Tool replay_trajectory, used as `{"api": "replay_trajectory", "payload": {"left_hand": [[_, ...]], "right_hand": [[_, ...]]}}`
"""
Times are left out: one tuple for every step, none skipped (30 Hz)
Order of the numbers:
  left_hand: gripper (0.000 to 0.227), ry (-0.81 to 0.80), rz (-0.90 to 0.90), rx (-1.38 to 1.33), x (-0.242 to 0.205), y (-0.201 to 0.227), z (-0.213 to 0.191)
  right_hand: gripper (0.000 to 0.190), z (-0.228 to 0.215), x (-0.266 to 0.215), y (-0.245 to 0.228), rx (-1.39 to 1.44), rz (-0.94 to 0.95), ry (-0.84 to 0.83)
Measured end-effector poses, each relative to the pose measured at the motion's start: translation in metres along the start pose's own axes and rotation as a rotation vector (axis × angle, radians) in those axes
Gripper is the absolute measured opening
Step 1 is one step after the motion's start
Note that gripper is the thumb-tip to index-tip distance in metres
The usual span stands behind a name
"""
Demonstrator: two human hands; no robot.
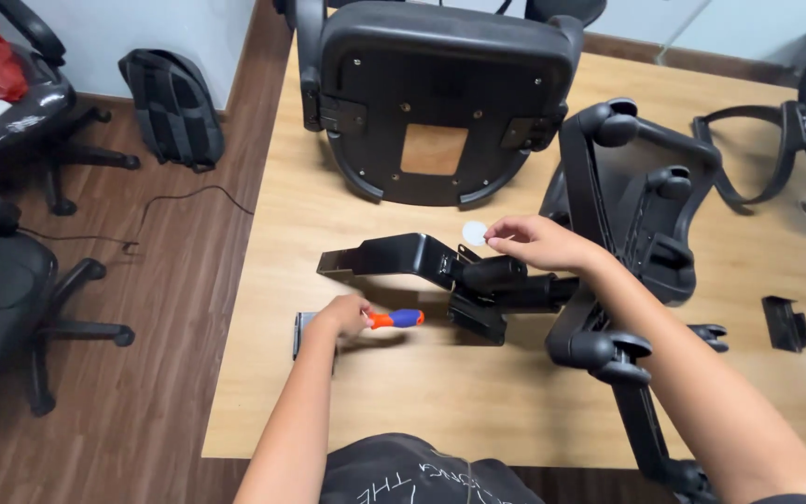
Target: The person assembles an office chair by using a screwdriver to tighten screws on the chair base, then inserts the gas lift cylinder and secures it with a metal bracket and screws. The person aligns and fastens components on a wooden table in an office setting.
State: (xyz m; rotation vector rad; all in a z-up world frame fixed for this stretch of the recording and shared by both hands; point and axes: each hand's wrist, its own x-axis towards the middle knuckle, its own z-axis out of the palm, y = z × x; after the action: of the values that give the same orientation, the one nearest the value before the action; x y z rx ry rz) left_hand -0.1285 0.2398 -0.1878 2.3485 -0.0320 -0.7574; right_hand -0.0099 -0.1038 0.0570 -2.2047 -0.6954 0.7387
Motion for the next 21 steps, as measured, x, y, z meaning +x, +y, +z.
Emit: {"api": "replay_trajectory", "payload": {"left_hand": [[0.027,-0.002,-0.007,-0.005,-0.004,0.002,0.002],[0.03,0.015,-0.076,-0.054,-0.007,0.004,0.005],[0.034,0.024,-0.144,-0.104,-0.011,0.007,0.012],[0.034,0.015,-0.149,-0.109,-0.015,0.01,0.015],[0.034,0.037,-0.169,-0.116,-0.015,0.015,0.015],[0.034,0.059,-0.19,-0.123,-0.016,0.021,0.014],[0.034,0.054,-0.188,-0.124,-0.01,0.018,0.02],[0.034,0.092,-0.177,-0.144,-0.005,0.016,0.026],[0.034,0.13,-0.167,-0.162,-0.001,0.013,0.032],[0.034,0.124,-0.166,-0.162,-0.003,0.017,0.033],[0.033,0.143,-0.159,-0.146,-0.004,0.021,0.032],[0.032,0.161,-0.152,-0.13,-0.006,0.025,0.03],[0.032,0.158,-0.148,-0.128,-0.005,0.024,0.032],[0.032,0.182,-0.123,-0.111,-0.004,0.023,0.035],[0.032,0.206,-0.097,-0.095,-0.002,0.023,0.036],[0.032,0.205,-0.092,-0.094,-0.001,0.022,0.036],[0.028,0.198,-0.089,-0.051,-0.002,0.021,0.037],[0.026,0.192,-0.086,-0.007,-0.002,0.02,0.039],[0.026,0.194,-0.087,-0.012,0.002,0.017,0.042],[0.026,0.222,-0.07,0.009,0.005,0.014,0.046],[0.026,0.25,-0.058,0.032,0.007,0.01,0.049]], "right_hand": [[0.035,0.0,0.003,0.002,0.002,0.0,-0.008],[0.039,0.001,0.007,0.004,0.01,0.069,0.003],[0.043,0.003,0.007,0.008,0.02,0.145,0.014],[0.043,0.005,0.004,0.002,0.023,0.152,0.006],[0.047,0.004,0.002,-0.005,-0.024,0.261,-0.033],[0.052,0.003,0.0,-0.013,-0.071,0.37,-0.073],[0.052,0.002,0.002,-0.003,-0.07,0.375,-0.074],[0.055,0.002,0.003,0.007,-0.07,0.334,-0.099],[0.058,0.003,0.004,0.017,-0.067,0.294,-0.124],[0.058,0.004,0.005,0.031,-0.065,0.3,-0.124],[0.059,0.004,0.007,0.044,-0.103,0.25,-0.136],[0.059,0.005,0.009,0.056,-0.14,0.201,-0.149],[0.059,0.006,0.009,0.055,-0.139,0.205,-0.146],[0.061,0.007,0.009,0.054,-0.197,0.262,-0.143],[0.062,0.006,0.009,0.052,-0.256,0.32,-0.138],[0.062,0.006,0.01,0.053,-0.256,0.323,-0.134],[0.065,0.005,0.012,0.053,-0.258,0.375,-0.165],[0.067,0.005,0.013,0.052,-0.26,0.426,-0.196],[0.067,0.004,0.014,0.044,-0.265,0.426,-0.198],[0.068,0.004,0.015,0.035,-0.184,0.533,-0.214],[0.069,0.005,0.016,0.026,-0.102,0.637,-0.231]]}}
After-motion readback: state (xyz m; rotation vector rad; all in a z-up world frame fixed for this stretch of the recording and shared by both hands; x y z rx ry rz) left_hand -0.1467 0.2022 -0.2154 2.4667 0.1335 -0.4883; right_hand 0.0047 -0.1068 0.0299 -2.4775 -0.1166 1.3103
